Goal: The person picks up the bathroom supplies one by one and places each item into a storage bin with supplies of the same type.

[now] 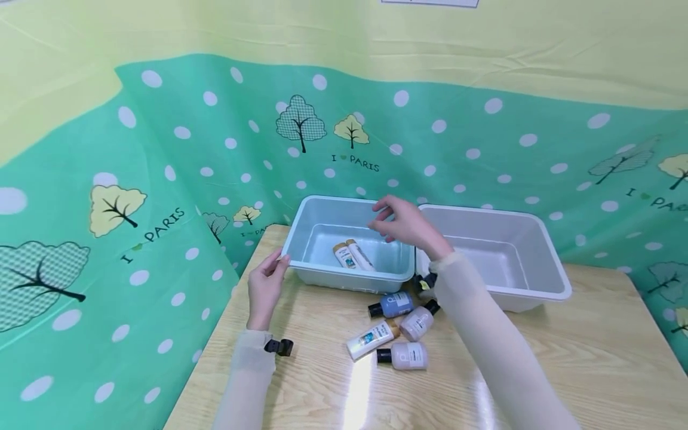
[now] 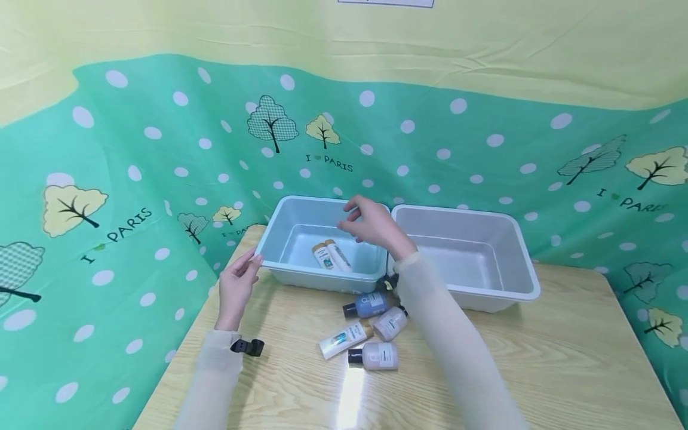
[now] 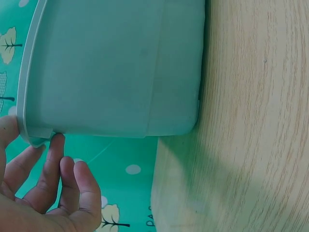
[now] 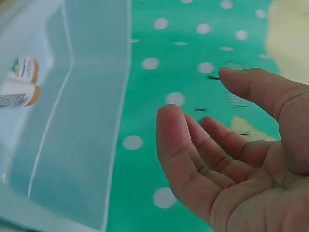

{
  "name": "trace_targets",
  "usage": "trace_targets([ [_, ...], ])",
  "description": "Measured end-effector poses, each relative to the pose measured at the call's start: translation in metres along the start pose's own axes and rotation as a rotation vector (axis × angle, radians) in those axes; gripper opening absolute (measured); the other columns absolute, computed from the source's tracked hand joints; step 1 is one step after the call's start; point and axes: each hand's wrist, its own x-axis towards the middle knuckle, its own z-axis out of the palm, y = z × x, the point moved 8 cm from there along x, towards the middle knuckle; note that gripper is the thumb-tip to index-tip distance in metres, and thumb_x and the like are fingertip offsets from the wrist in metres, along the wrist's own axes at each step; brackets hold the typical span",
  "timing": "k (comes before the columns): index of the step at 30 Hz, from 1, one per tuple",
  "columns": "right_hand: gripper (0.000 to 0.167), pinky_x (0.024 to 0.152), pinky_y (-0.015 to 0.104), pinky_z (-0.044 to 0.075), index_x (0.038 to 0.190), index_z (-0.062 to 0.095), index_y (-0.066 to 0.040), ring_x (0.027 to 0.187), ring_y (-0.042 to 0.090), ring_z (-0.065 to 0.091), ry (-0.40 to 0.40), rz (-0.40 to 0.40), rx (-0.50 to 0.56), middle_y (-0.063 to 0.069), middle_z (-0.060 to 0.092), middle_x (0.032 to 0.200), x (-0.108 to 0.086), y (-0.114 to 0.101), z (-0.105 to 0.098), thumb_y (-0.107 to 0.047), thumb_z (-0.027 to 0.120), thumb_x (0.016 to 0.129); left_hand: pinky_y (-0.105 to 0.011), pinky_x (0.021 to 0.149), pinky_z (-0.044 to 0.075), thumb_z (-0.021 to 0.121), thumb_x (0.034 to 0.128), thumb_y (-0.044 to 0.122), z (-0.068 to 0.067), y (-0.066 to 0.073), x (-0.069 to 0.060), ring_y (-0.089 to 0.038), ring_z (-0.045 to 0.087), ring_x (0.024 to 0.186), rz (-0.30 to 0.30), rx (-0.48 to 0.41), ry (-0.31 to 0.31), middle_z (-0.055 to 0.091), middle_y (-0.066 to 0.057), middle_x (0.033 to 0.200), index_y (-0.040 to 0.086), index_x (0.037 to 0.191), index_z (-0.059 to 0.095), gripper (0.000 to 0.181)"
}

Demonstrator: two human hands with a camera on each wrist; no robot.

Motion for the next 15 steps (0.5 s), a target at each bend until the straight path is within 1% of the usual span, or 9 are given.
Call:
trace_targets([
  [3,0.041,0.068,0.035,0.058,0.131,0.055,-0.008,0.082,0.027,0.067,0.025,-0.059,0.008,0.011,0.062,0.112,-0.026,-0.004,-0.003,-0.025,0.07,0.096,-0.022,0.071,0.052,0.067,0.0926,0.053,0.0,0.001,0.0,-0.017,0.064,0.096,0.011,-0.005,0.002,0.07,-0.005,0.111,0.02,0.134,0.067,0.053],
  [8,0.042,0.069,0.036,0.058,0.13,0.056,-0.006,0.086,0.023,0.066,0.061,-0.135,0.006,0.013,0.064,0.113,-0.068,-0.005,-0.002,-0.024,0.072,0.095,-0.022,0.071,0.052,0.067,0.0921,0.054,0.0,0.001,0.0,-0.017,0.064,0.096,0.021,-0.002,0.004,0.071,-0.005,0.11,0.021,0.133,0.067,0.052],
  [11,0.041,0.07,0.033,0.057,0.129,0.058,-0.007,0.089,0.022,0.065,0.087,-0.153,-0.012,0.01,0.066,0.112,-0.089,0.002,0.001,-0.024,0.072,0.095,-0.021,0.072,0.051,0.067,0.0926,0.054,0.001,0.001,0.0,-0.019,0.064,0.098,0.021,0.006,-0.001,0.07,-0.006,0.111,0.019,0.135,0.066,0.055],
  [13,0.04,0.071,0.033,0.057,0.129,0.059,-0.008,0.09,0.02,0.065,0.105,-0.162,-0.018,0.009,0.067,0.111,-0.101,0.009,0.004,-0.024,0.073,0.094,-0.021,0.07,0.051,0.066,0.0928,0.054,0.001,0.001,0.0,-0.024,0.064,0.097,0.023,0.001,-0.001,0.07,-0.007,0.11,0.019,0.135,0.066,0.054],
  [15,0.039,0.07,0.032,0.057,0.128,0.059,-0.01,0.089,0.019,0.066,0.115,-0.156,-0.003,0.007,0.067,0.11,-0.113,0.018,0.009,-0.023,0.073,0.094,-0.021,0.068,0.05,0.066,0.093,0.054,0.0,0.0,0.0,-0.029,0.064,0.096,0.026,-0.003,0.003,0.071,-0.006,0.109,0.021,0.134,0.066,0.053],
])
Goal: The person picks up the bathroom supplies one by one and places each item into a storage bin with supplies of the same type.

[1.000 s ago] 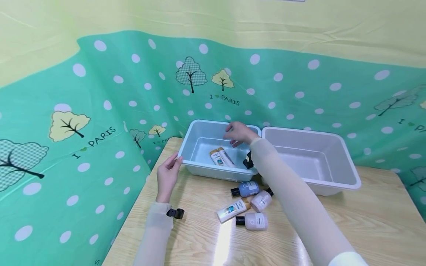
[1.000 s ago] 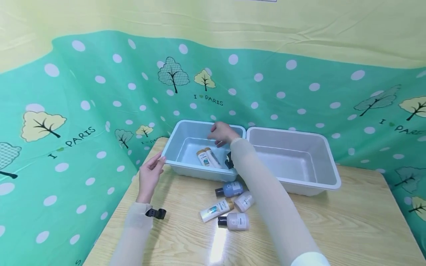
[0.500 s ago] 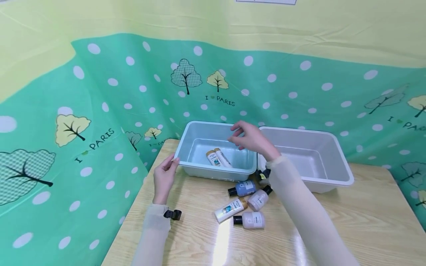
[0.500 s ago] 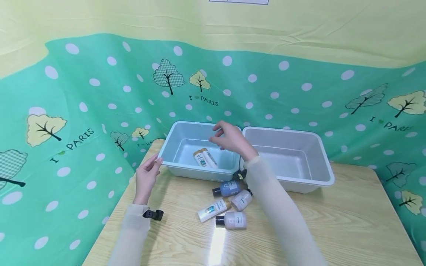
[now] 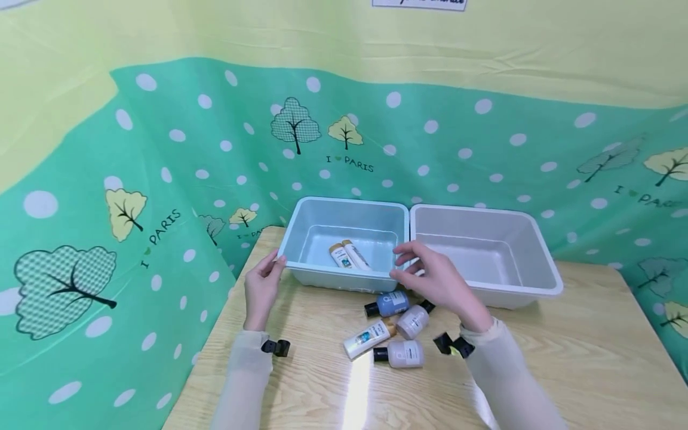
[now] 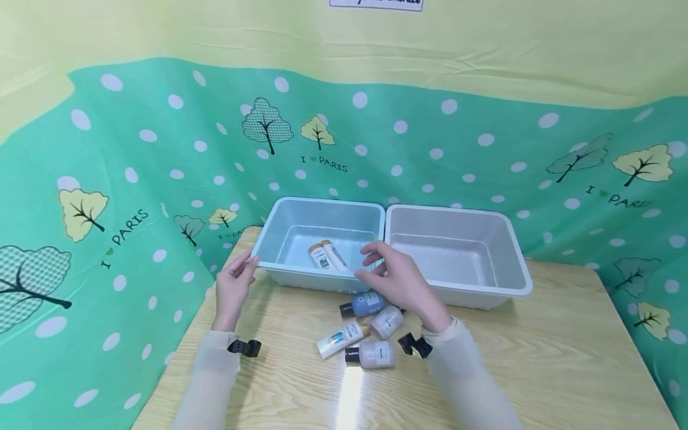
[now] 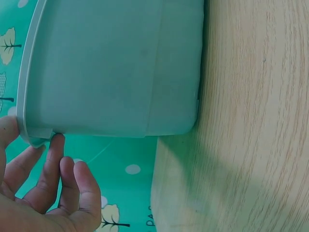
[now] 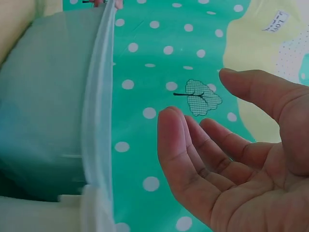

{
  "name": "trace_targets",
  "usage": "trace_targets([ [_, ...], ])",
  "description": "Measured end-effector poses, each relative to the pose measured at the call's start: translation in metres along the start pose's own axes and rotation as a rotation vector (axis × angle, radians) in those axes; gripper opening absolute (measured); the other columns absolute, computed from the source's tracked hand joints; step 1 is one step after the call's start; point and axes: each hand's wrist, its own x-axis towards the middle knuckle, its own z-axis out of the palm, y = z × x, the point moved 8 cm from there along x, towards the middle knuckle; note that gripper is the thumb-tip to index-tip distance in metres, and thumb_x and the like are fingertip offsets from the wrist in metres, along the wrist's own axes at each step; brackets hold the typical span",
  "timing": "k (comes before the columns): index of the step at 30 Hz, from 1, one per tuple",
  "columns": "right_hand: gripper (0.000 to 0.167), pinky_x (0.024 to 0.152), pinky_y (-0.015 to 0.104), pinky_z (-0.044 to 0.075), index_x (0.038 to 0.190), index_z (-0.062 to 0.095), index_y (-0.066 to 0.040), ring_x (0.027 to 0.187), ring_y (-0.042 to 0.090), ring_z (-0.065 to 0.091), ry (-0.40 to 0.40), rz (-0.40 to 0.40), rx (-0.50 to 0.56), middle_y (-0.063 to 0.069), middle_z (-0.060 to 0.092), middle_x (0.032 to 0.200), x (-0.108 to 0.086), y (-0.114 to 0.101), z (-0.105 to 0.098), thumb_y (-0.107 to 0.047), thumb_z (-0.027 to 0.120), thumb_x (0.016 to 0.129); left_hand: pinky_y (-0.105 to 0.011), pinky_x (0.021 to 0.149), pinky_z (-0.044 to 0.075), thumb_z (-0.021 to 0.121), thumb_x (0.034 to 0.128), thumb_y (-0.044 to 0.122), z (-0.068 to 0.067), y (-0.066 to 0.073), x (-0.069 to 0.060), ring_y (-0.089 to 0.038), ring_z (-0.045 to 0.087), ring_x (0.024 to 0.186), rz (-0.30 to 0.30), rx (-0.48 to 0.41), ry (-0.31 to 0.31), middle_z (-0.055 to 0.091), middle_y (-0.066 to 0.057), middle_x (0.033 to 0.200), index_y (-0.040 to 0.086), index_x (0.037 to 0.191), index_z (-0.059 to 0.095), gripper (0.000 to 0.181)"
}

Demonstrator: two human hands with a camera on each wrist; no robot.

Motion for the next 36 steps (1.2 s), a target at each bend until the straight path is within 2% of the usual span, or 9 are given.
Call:
trace_targets([
  [3,0.039,0.071,0.034,0.057,0.128,0.059,-0.01,0.087,0.019,0.066,-0.004,0.008,0.053,0.007,0.067,0.108,-0.016,0.012,0.009,-0.02,0.074,0.094,-0.023,0.063,0.049,0.066,0.093,0.053,-0.002,0.0,0.001,-0.035,0.063,0.094,0.009,-0.007,0.01,0.072,-0.006,0.106,0.024,0.131,0.068,0.048],
  [8,0.036,0.073,0.033,0.056,0.126,0.06,-0.011,0.089,0.021,0.065,-0.027,0.031,0.118,0.011,0.067,0.11,-0.035,0.039,0.032,-0.019,0.073,0.094,-0.024,0.063,0.049,0.066,0.0932,0.053,-0.004,0.0,0.002,-0.031,0.063,0.093,0.014,-0.005,0.017,0.072,-0.005,0.106,0.026,0.13,0.069,0.046],
  [13,0.036,0.077,0.033,0.056,0.126,0.06,-0.006,0.092,0.023,0.064,-0.056,0.054,0.155,0.013,0.066,0.11,-0.044,0.066,0.06,-0.018,0.073,0.094,-0.024,0.068,0.052,0.067,0.0937,0.051,-0.004,-0.001,0.004,-0.036,0.063,0.101,-0.001,-0.017,0.013,0.071,-0.006,0.111,0.025,0.132,0.067,0.047],
  [16,0.035,0.076,0.032,0.056,0.124,0.06,-0.002,0.093,0.024,0.065,-0.068,0.073,0.171,0.011,0.065,0.109,-0.049,0.08,0.074,-0.015,0.073,0.094,-0.029,0.071,0.054,0.067,0.0932,0.052,-0.005,-0.001,0.003,-0.036,0.063,0.101,-0.007,-0.019,0.015,0.071,-0.006,0.11,0.024,0.132,0.068,0.048],
  [19,0.034,0.075,0.031,0.056,0.122,0.06,0.001,0.091,0.024,0.065,-0.077,0.078,0.179,0.016,0.065,0.11,-0.052,0.088,0.086,-0.014,0.073,0.093,-0.03,0.07,0.054,0.067,0.0925,0.053,-0.005,-0.001,0.002,-0.036,0.063,0.098,-0.01,-0.017,0.018,0.071,-0.005,0.108,0.024,0.131,0.068,0.048],
  [23,0.037,0.073,0.028,0.056,0.122,0.061,0.002,0.088,0.022,0.066,-0.066,0.097,0.142,0.019,0.065,0.112,-0.054,0.094,0.096,-0.01,0.075,0.091,-0.026,0.069,0.053,0.067,0.093,0.052,-0.004,-0.002,0.001,-0.037,0.063,0.099,-0.012,-0.019,0.01,0.071,-0.006,0.109,0.024,0.133,0.067,0.049],
  [27,0.039,0.069,0.028,0.055,0.124,0.061,0.002,0.082,0.017,0.064,-0.048,0.108,0.076,0.017,0.065,0.108,-0.055,0.094,0.099,-0.005,0.076,0.089,-0.027,0.07,0.054,0.067,0.0928,0.052,-0.002,-0.002,0.0,-0.036,0.064,0.101,-0.011,-0.027,0.002,0.071,-0.007,0.11,0.024,0.133,0.067,0.049],
  [32,0.042,0.063,0.026,0.053,0.125,0.06,0.001,0.075,0.01,0.059,-0.076,0.113,-0.048,0.008,0.064,0.095,-0.051,0.093,0.104,-0.004,0.077,0.087,-0.025,0.068,0.053,0.068,0.092,0.052,-0.002,-0.001,0.0,-0.037,0.064,0.101,-0.008,-0.039,0.005,0.071,-0.007,0.109,0.023,0.132,0.068,0.05],
  [36,0.044,0.064,0.029,0.051,0.125,0.061,-0.002,0.077,0.013,0.058,-0.116,0.134,-0.165,0.006,0.064,0.098,-0.049,0.092,0.109,-0.008,0.079,0.086,-0.025,0.069,0.054,0.067,0.092,0.053,0.001,-0.002,0.0,-0.038,0.063,0.101,-0.018,-0.04,-0.005,0.071,-0.007,0.108,0.024,0.133,0.067,0.05],
])
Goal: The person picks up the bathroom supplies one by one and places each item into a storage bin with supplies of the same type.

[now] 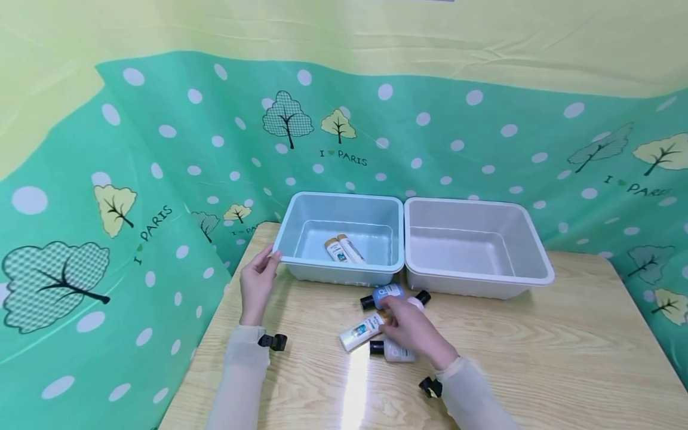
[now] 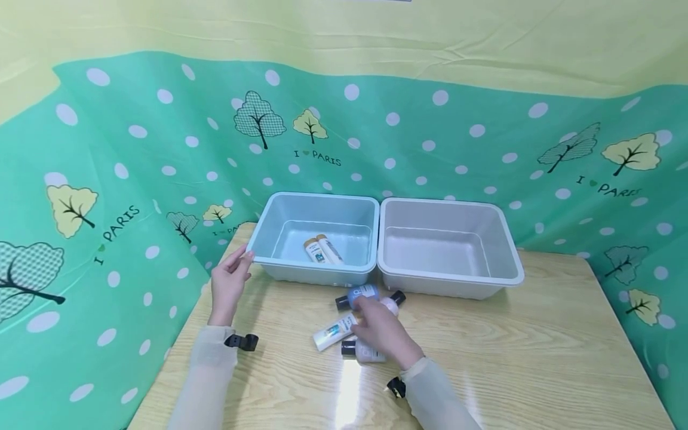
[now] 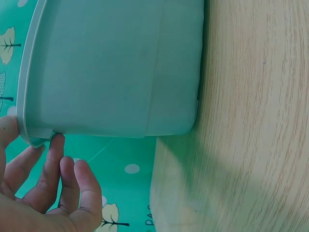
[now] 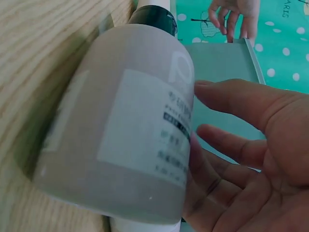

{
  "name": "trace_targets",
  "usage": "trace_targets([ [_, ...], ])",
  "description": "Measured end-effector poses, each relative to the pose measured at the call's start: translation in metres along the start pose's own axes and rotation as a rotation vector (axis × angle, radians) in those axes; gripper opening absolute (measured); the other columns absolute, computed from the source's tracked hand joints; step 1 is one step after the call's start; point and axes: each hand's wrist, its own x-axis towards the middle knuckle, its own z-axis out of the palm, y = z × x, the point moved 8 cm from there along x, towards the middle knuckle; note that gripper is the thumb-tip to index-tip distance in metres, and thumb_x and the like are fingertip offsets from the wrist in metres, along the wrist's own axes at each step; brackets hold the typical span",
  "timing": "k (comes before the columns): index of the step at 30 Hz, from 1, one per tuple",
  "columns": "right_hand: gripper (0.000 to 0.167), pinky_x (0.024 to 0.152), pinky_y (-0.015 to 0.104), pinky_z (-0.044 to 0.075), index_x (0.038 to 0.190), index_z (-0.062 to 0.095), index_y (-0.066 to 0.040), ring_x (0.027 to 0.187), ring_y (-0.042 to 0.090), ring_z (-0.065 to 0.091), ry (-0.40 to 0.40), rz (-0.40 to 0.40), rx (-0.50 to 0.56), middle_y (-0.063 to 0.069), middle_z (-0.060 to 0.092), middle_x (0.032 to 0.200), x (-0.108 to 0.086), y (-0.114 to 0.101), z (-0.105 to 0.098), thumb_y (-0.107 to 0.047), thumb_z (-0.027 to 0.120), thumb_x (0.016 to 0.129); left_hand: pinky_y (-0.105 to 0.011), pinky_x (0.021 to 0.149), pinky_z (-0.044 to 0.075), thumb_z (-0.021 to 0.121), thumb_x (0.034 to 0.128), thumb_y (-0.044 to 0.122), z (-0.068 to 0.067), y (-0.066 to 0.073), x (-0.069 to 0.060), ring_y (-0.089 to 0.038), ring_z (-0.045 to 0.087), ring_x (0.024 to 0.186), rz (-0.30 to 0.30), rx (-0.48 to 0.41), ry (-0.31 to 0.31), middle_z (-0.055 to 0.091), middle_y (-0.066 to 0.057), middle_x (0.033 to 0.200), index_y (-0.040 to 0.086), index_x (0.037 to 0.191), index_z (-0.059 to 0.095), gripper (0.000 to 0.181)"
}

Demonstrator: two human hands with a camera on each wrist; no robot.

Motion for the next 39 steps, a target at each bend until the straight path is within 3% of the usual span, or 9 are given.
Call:
trace_targets([
  [8,0.044,0.071,0.036,0.048,0.123,0.064,-0.007,0.086,0.016,0.056,-0.039,-0.004,-0.249,0.006,0.066,0.11,0.003,-0.006,0.004,-0.013,0.082,0.083,-0.027,0.072,0.054,0.067,0.0916,0.055,0.001,-0.002,0.001,-0.038,0.063,0.103,-0.015,0.0,-0.006,0.07,-0.006,0.11,0.025,0.134,0.066,0.052],
  [16,0.045,0.08,0.043,0.052,0.125,0.065,-0.009,0.098,0.023,0.061,-0.077,0.021,-0.315,0.009,0.066,0.114,0.005,-0.005,0.006,-0.014,0.082,0.084,-0.021,0.067,0.052,0.068,0.0916,0.054,0.0,0.001,0.001,-0.039,0.063,0.102,0.004,-0.003,0.002,0.07,-0.007,0.109,0.024,0.133,0.067,0.051],
  [20,0.047,0.081,0.048,0.054,0.129,0.064,-0.007,0.104,0.031,0.063,-0.117,0.005,-0.398,0.015,0.063,0.122,0.008,-0.01,0.011,-0.012,0.08,0.085,-0.022,0.07,0.053,0.068,0.0909,0.055,-0.001,0.0,0.001,-0.035,0.064,0.103,0.002,0.003,0.012,0.07,-0.006,0.11,0.024,0.133,0.067,0.052],
  [26,0.049,0.062,0.041,0.054,0.127,0.064,-0.011,0.082,0.027,0.064,-0.163,-0.015,-0.548,0.013,0.062,0.117,0.012,-0.012,0.022,-0.01,0.081,0.081,-0.026,0.073,0.054,0.067,0.0915,0.054,0.001,-0.002,0.001,-0.034,0.064,0.102,-0.007,0.0,-0.004,0.07,-0.008,0.111,0.022,0.136,0.065,0.055],
  [30,0.049,0.055,0.04,0.052,0.126,0.064,-0.012,0.078,0.029,0.064,-0.168,-0.008,-0.6,0.013,0.063,0.117,0.014,-0.013,0.026,-0.009,0.081,0.08,-0.021,0.07,0.053,0.068,0.0913,0.054,0.0,-0.001,0.001,-0.036,0.064,0.102,-0.004,-0.002,-0.002,0.07,-0.008,0.11,0.022,0.135,0.066,0.055],
  [35,0.047,0.054,0.042,0.052,0.126,0.064,-0.012,0.083,0.032,0.066,-0.175,-0.017,-0.636,0.013,0.064,0.119,0.016,-0.012,0.03,-0.005,0.076,0.082,-0.019,0.069,0.052,0.067,0.0915,0.054,-0.001,-0.001,0.001,-0.036,0.063,0.103,-0.012,0.001,0.001,0.07,-0.008,0.11,0.022,0.135,0.066,0.054],
  [39,0.046,0.062,0.041,0.051,0.121,0.064,-0.013,0.078,0.023,0.064,-0.177,-0.059,-0.588,0.007,0.067,0.105,0.017,-0.013,0.026,-0.01,0.081,0.078,-0.022,0.07,0.053,0.068,0.0921,0.053,0.0,-0.001,0.001,-0.035,0.063,0.1,-0.014,0.003,-0.001,0.07,-0.007,0.108,0.024,0.134,0.067,0.051],
])
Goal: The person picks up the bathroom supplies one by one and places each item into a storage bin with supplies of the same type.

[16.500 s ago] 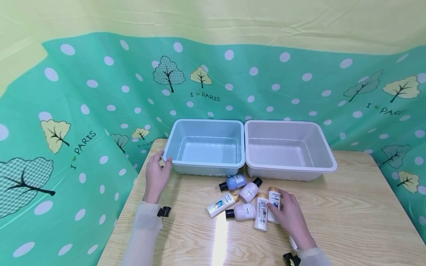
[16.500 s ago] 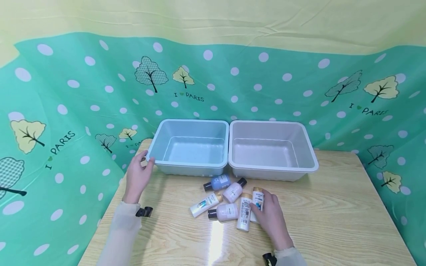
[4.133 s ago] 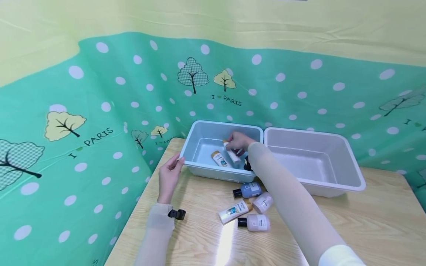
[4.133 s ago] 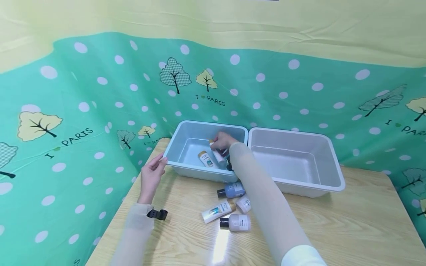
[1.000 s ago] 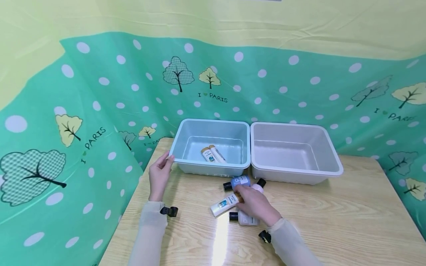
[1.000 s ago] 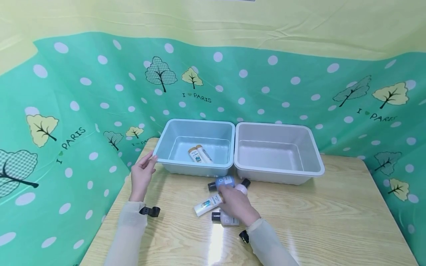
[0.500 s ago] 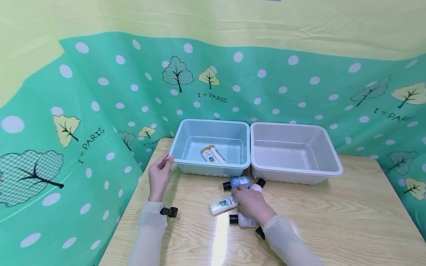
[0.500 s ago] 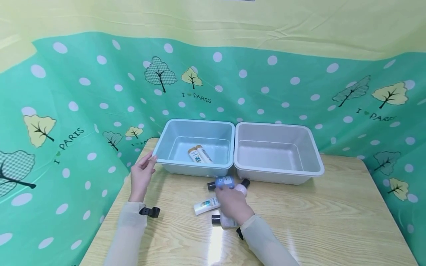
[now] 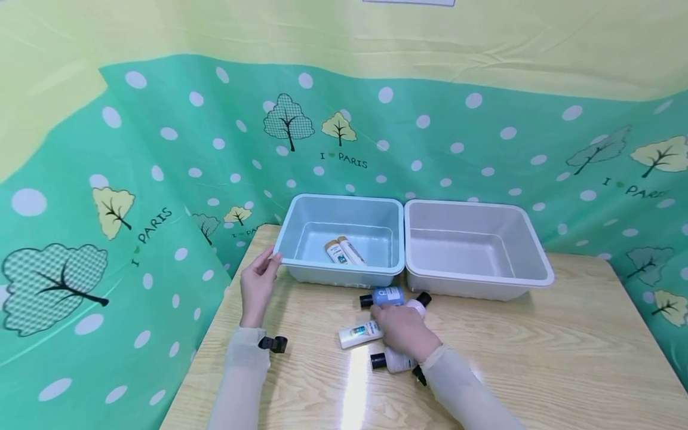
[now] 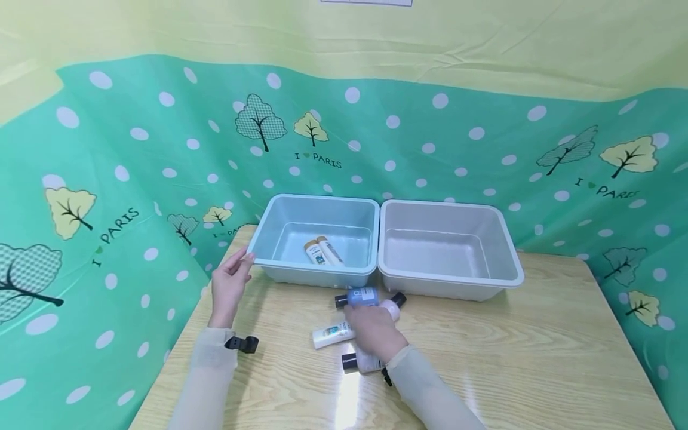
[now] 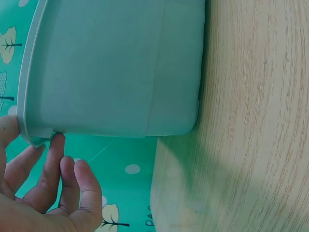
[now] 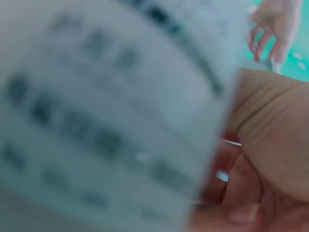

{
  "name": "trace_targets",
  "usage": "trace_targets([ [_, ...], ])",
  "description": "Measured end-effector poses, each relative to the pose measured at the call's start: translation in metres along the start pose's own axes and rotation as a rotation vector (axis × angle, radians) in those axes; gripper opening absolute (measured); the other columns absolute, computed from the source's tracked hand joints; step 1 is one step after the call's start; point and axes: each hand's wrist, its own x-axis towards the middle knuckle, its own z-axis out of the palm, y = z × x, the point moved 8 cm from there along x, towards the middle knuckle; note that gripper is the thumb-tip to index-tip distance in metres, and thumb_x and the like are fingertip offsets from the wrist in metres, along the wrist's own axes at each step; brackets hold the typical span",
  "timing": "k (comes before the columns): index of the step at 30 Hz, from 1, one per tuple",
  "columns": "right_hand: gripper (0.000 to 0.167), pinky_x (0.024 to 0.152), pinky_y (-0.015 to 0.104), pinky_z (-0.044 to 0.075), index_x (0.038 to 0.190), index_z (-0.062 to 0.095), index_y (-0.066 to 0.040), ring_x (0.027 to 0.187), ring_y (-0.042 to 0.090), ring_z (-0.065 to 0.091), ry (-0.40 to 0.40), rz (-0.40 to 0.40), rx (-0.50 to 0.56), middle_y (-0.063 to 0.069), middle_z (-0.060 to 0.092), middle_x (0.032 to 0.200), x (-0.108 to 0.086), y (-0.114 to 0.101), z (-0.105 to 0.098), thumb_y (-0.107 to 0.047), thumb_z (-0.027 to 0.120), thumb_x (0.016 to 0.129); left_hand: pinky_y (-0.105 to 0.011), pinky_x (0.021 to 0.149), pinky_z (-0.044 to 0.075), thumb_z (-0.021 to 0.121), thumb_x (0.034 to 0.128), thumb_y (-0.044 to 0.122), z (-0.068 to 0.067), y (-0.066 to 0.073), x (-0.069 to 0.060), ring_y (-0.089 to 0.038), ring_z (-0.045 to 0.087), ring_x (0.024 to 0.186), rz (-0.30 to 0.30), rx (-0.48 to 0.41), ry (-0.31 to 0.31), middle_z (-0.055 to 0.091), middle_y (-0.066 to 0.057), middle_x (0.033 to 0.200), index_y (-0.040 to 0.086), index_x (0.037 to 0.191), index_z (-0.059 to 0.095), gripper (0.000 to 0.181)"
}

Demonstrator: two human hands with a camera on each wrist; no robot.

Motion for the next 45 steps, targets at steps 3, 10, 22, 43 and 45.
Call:
trace_targets([
  [3,0.055,0.066,0.038,0.048,0.126,0.063,-0.013,0.076,0.016,0.059,0.011,-0.022,0.129,0.003,0.068,0.101,-0.004,0.003,-0.009,-0.018,0.086,0.076,-0.023,0.07,0.053,0.068,0.0916,0.054,0.0,0.0,-0.001,-0.033,0.063,0.098,0.001,-0.002,0.0,0.07,-0.006,0.107,0.025,0.133,0.067,0.05],
  [10,0.065,0.074,0.03,0.053,0.136,0.057,-0.005,0.087,0.012,0.06,0.08,-0.093,0.49,-0.001,0.066,0.107,-0.011,0.006,-0.022,-0.018,0.086,0.08,-0.019,0.069,0.052,0.067,0.092,0.054,0.0,0.002,-0.001,-0.018,0.064,0.092,0.015,0.002,0.0,0.07,-0.007,0.109,0.022,0.135,0.066,0.054],
  [22,0.063,0.083,0.029,0.055,0.133,0.058,-0.001,0.103,0.022,0.065,0.172,-0.036,0.984,0.01,0.064,0.119,-0.019,0.015,-0.015,-0.015,0.087,0.079,-0.025,0.07,0.053,0.067,0.0915,0.055,-0.001,0.003,-0.002,-0.019,0.063,0.09,0.013,0.015,0.0,0.07,-0.006,0.108,0.022,0.136,0.065,0.055],
  [43,0.064,0.081,0.038,0.058,0.138,0.053,0.001,0.1,0.03,0.066,0.305,-0.139,1.325,0.02,0.058,0.123,-0.032,0.028,-0.074,0.0,0.082,0.081,-0.036,0.078,0.056,0.067,0.0901,0.058,-0.001,0.001,-0.002,-0.017,0.064,0.091,-0.012,0.011,-0.003,0.07,-0.005,0.11,0.024,0.135,0.066,0.056],
  [45,0.064,0.081,0.038,0.057,0.138,0.053,0.001,0.1,0.03,0.066,0.313,-0.156,1.328,0.021,0.058,0.124,-0.029,0.027,-0.085,0.0,0.082,0.081,-0.031,0.075,0.055,0.068,0.0901,0.057,-0.001,0.001,-0.002,-0.021,0.064,0.094,-0.014,0.005,-0.002,0.07,-0.006,0.109,0.024,0.134,0.066,0.055],
])
